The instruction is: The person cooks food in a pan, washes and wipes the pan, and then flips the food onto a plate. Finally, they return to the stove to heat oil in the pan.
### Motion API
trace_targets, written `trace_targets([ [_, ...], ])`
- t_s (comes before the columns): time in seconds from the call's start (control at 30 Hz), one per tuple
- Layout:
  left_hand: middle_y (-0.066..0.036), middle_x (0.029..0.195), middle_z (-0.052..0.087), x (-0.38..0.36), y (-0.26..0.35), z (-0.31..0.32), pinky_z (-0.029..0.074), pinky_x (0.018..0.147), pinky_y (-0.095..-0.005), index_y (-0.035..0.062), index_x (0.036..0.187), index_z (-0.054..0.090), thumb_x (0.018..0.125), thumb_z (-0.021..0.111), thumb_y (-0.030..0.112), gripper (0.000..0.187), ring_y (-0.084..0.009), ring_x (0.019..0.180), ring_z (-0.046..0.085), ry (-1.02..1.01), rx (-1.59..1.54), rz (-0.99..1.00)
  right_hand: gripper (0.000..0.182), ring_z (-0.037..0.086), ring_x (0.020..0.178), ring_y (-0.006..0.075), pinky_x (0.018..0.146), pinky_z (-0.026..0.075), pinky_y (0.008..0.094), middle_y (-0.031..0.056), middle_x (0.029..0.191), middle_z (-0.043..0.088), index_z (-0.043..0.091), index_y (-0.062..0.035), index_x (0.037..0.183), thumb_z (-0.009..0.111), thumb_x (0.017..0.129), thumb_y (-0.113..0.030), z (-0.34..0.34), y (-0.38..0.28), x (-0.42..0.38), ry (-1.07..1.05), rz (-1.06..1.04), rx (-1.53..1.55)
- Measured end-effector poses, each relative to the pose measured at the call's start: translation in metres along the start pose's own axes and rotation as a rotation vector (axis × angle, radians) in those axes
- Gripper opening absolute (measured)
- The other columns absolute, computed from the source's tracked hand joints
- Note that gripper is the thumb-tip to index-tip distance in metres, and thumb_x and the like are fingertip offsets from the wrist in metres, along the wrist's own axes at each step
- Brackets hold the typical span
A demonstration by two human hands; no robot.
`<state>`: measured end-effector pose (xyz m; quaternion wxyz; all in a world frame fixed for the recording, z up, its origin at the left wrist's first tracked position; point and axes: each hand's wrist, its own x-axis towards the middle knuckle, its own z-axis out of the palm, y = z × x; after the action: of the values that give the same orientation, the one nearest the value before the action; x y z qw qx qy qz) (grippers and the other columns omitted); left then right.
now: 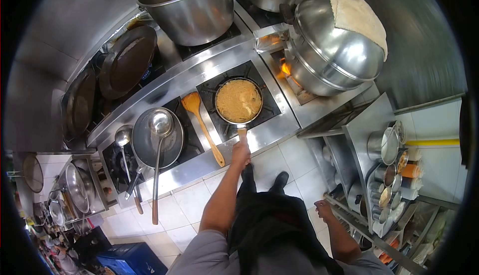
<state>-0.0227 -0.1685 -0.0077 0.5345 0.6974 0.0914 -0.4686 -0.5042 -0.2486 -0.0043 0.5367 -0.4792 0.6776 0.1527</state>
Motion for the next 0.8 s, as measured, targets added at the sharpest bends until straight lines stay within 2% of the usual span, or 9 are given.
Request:
trace_targets([
  [0.07,0.002,0.05,0.039,-0.003,-0.001,0.0,0.027,0.032,-0.0273,0.0145,0.067,0.045,0.091,0.047,0.066,0.056,-0.0106,0.036,0.034,-0.017,-0.077,-0.021,0.018,0.045,0.045,0.0108,0.038,0.035,0.0266,0.0036,0.066,0.056,0.064,-0.0102,0.095,0.061,0.088,-0.027,0.002,0.005,-0.001,-0.009,0.014,-0.003],
  [0.17,0.002,0.049,0.038,0.009,0.001,-0.025,0.027,0.031,-0.0281,0.0138,0.068,0.045,0.091,0.047,0.065,0.056,-0.0111,0.034,0.033,0.021,0.079,0.001,0.019,0.045,0.045,0.0109,0.038,0.036,0.027,0.0035,0.065,0.057,0.065,-0.0105,0.095,0.06,0.089,-0.027,0.0,0.005,0.002,-0.006,-0.002,0.026],
  [0.23,-0.001,0.047,0.04,0.005,0.01,-0.038,0.029,0.031,-0.0295,0.0119,0.061,0.046,0.093,0.046,0.06,0.058,-0.0125,0.033,0.038,-0.06,0.035,0.029,0.019,0.045,0.045,0.011,0.038,0.036,0.027,0.0034,0.066,0.057,0.065,-0.0104,0.096,0.06,0.089,-0.027,0.001,0.01,0.0,-0.004,-0.014,0.058],
  [0.4,0.0,0.047,0.039,0.008,0.017,-0.035,0.03,0.031,-0.028,0.0116,0.066,0.047,0.095,0.047,0.056,0.053,-0.0115,0.034,0.036,-0.123,-0.062,-0.026,0.021,0.046,0.045,0.0105,0.038,0.037,0.0267,0.0041,0.067,0.058,0.065,-0.0094,0.097,0.059,0.089,-0.028,0.005,0.022,0.001,-0.028,0.001,0.029],
  [0.6,-0.001,0.05,0.041,0.02,0.006,-0.034,0.035,0.033,-0.0289,0.0088,0.074,0.05,0.096,0.047,0.054,0.05,-0.0131,0.036,0.039,-0.151,-0.107,0.028,0.021,0.046,0.046,0.0106,0.038,0.038,0.027,0.0046,0.068,0.058,0.064,-0.0091,0.097,0.059,0.089,-0.028,0.006,0.03,0.004,-0.043,0.001,0.065],
  [0.67,-0.004,0.058,0.048,0.022,0.003,-0.036,0.041,0.039,-0.0295,0.0068,0.079,0.052,0.097,0.045,0.053,0.05,-0.0143,0.043,0.047,-0.13,-0.081,0.031,0.021,0.046,0.046,0.0107,0.038,0.038,0.027,0.0046,0.068,0.058,0.064,-0.009,0.098,0.059,0.089,-0.027,0.007,0.032,0.007,-0.042,0.006,0.08],
  [0.7,-0.004,0.058,0.048,0.017,0.004,-0.035,0.041,0.039,-0.0295,0.0068,0.079,0.052,0.097,0.045,0.053,0.05,-0.0143,0.043,0.047,-0.132,-0.074,0.028,0.021,0.046,0.047,0.0108,0.038,0.038,0.0271,0.0047,0.068,0.058,0.064,-0.0089,0.098,0.059,0.088,-0.027,0.007,0.031,0.005,-0.04,0.008,0.091],
  [0.77,-0.004,0.066,0.052,0.006,0.005,-0.036,0.043,0.046,-0.0291,0.0067,0.09,0.055,0.098,0.044,0.053,0.048,-0.0138,0.056,0.054,-0.004,-0.059,0.087,0.022,0.046,0.047,0.0107,0.038,0.037,0.0269,0.0046,0.068,0.057,0.064,-0.0088,0.099,0.06,0.088,-0.027,0.006,0.03,0.001,-0.043,0.006,0.108],
  [0.8,-0.004,0.066,0.052,0.005,-0.001,-0.04,0.043,0.046,-0.0291,0.0067,0.09,0.055,0.098,0.044,0.053,0.048,-0.0138,0.056,0.054,-0.004,-0.052,0.086,0.022,0.046,0.047,0.0108,0.038,0.037,0.0268,0.0046,0.067,0.057,0.064,-0.0088,0.099,0.06,0.088,-0.027,0.006,0.029,-0.002,-0.032,0.003,0.107],
])
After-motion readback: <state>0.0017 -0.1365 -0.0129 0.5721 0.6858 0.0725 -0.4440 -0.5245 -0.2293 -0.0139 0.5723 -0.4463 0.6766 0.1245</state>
